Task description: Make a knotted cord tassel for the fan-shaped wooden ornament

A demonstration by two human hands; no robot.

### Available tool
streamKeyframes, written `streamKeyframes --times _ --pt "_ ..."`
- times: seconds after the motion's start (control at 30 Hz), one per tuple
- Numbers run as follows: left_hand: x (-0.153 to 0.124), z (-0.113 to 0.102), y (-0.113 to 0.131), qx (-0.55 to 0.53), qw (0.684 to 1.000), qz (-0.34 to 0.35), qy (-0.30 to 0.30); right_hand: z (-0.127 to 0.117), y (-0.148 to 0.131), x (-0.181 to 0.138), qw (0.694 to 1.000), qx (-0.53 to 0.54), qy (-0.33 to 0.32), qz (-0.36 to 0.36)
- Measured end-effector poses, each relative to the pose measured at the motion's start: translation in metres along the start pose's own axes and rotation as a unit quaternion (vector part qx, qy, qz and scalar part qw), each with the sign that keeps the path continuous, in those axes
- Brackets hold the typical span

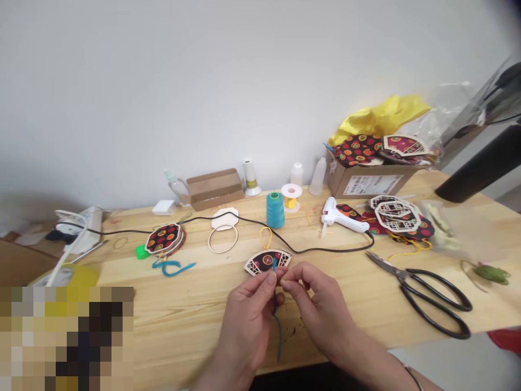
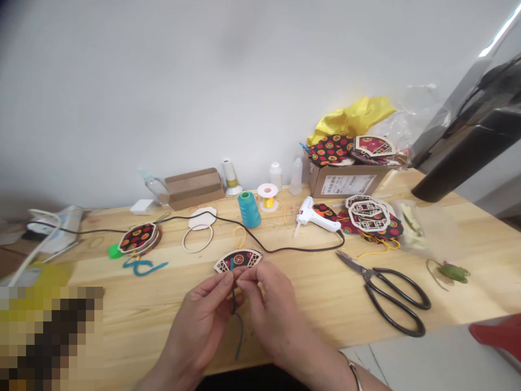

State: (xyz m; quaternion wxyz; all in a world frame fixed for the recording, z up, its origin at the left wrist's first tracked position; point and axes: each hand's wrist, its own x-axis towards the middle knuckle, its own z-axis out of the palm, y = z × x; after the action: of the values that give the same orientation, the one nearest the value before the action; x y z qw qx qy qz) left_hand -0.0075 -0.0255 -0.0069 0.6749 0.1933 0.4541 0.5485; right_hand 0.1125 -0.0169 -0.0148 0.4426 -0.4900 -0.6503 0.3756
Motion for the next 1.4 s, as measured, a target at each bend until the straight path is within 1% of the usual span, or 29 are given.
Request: streamKeyframes --times 0.17,0.47,0.67,0.77,0.83,0.9,0.93,0.97,1.03,1.1,1.17,1.23,1.3,1.4 --pt "0.001 -0.002 -0.001 0.001 1.000 -0.003 -0.003 0.000 0.001 0.000 1.000 0.008 -0.002 -0.003" --pt "0.000 -0.001 -0.001 0.003 1.000 -0.007 0.019 0.000 0.000 0.000 1.000 0.017 -0.003 0.001" --pt "-0.001 -0.002 -0.002 0.002 1.000 -0.002 0.008 0.003 -0.001 -0.002 1.000 0.010 0.007 0.007" --pt "0.000 -0.001 -0.001 0.008 1.000 0.004 0.011 0.000 -0.002 -0.001 1.000 0.005 0.020 -0.024" --pt "0.000 -0.002 -0.001 0.021 0.999 0.017 0.022 -0.006 -0.002 0.001 0.996 -0.001 0.052 -0.066" --pt "0.000 -0.003 -0.002 0.049 0.998 0.036 0.031 -0.012 -0.003 0.005 0.994 -0.006 0.078 -0.075" --pt "0.000 -0.004 -0.003 0.068 0.996 0.047 0.032 -0.016 -0.003 0.007 0.996 0.000 0.072 -0.057" --pt "-0.001 -0.004 -0.004 0.086 0.994 0.058 0.028 -0.019 -0.004 0.010 0.998 0.018 0.051 -0.025" --pt "-0.002 -0.004 -0.005 0.117 0.990 0.073 0.013 -0.023 -0.005 0.014 0.994 0.092 -0.023 0.062" --pt "-0.003 -0.003 -0.006 0.141 0.987 0.082 -0.001 -0.024 -0.007 0.018 0.971 0.180 -0.079 0.135" --pt "-0.004 -0.002 -0.004 0.169 0.982 0.086 -0.012 -0.024 -0.009 0.019 0.952 0.234 -0.093 0.172" --pt "-0.004 -0.001 -0.003 0.199 0.975 0.090 -0.028 -0.024 -0.010 0.019 0.946 0.257 -0.086 0.178" --pt "-0.004 -0.001 -0.001 0.232 0.967 0.101 -0.039 -0.024 -0.012 0.019 0.944 0.274 -0.088 0.164" --pt "-0.004 -0.003 0.000 0.286 0.948 0.137 -0.040 -0.025 -0.013 0.020 0.953 0.260 -0.082 0.131"
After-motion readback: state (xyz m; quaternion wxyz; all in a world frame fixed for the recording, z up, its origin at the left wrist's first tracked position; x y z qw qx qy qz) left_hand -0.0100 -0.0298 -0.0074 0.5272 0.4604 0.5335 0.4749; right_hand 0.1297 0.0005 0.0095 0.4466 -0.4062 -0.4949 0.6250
